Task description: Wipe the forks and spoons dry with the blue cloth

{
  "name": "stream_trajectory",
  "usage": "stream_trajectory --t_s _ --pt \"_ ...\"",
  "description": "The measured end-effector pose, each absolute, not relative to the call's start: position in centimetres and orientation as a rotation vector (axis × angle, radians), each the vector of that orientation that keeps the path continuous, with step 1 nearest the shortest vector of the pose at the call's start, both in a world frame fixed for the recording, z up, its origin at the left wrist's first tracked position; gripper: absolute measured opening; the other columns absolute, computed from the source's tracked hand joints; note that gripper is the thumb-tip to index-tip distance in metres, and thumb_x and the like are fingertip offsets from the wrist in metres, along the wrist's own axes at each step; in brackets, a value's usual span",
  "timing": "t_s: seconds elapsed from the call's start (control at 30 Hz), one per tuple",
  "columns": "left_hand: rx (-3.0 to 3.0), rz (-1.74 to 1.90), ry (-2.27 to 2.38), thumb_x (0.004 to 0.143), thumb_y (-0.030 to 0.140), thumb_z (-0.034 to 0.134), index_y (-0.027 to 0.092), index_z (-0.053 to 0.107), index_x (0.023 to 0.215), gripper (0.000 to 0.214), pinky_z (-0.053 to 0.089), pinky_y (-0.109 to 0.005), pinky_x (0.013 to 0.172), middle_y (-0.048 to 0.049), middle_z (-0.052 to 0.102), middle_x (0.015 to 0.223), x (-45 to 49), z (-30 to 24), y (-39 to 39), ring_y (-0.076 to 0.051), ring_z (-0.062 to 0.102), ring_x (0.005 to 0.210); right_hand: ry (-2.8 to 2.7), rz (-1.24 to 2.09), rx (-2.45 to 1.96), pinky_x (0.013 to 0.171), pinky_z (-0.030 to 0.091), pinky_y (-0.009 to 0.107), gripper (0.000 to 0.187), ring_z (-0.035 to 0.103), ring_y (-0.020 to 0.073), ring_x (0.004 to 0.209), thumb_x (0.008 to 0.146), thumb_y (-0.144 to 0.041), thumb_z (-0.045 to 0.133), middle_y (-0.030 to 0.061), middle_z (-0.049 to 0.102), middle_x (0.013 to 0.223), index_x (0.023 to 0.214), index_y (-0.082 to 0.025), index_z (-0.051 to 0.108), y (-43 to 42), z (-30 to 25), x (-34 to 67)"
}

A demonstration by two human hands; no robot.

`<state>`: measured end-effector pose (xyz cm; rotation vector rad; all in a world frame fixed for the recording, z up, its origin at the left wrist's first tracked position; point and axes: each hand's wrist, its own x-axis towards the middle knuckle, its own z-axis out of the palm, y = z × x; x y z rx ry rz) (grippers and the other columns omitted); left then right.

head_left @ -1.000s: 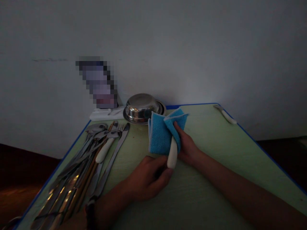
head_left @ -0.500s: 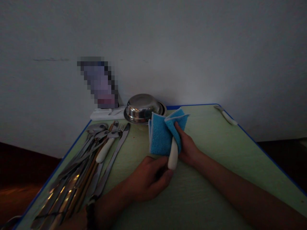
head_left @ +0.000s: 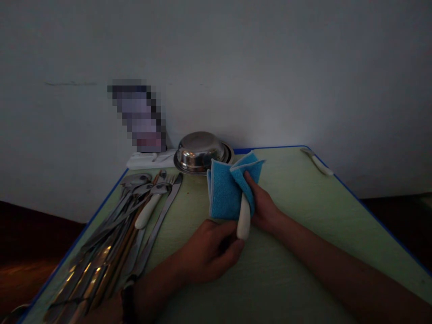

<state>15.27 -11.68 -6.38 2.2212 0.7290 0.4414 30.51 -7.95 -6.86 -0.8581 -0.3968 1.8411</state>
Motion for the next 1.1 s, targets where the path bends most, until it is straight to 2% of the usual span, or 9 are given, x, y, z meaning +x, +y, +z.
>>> stream_trajectory --t_s 0.73,1.1 --pt "2.24 0.458 0.71 0.086 0.025 0.038 0.018 0.044 0.072 0.016 0.031 -0.022 0.05 0.0048 0.04 0.058 15.25 -6.34 -11.7 -0.009 0.041 0.05 -0.404 1.84 -0.865 0.098 0.037 0.043 0.052 0.058 0.0221 0.105 0.079 -0.051 0.05 0.0086 0.068 0.1 0.119 -0.017 0.052 -7.93 -7.04 30.55" --pt "2.244 0.454 0.699 0.086 0.024 0.039 0.018 0.042 0.073 0.015 0.031 -0.022 0.05 0.0053 0.039 0.058 15.25 -6.46 -11.64 -0.008 0.04 0.05 -0.442 1.823 -0.888 0.096 0.039 0.043 0.053 0.059 0.0225 0.102 0.078 -0.053 0.05 0.0087 0.07 0.094 0.117 -0.016 0.054 -8.03 -6.91 30.52"
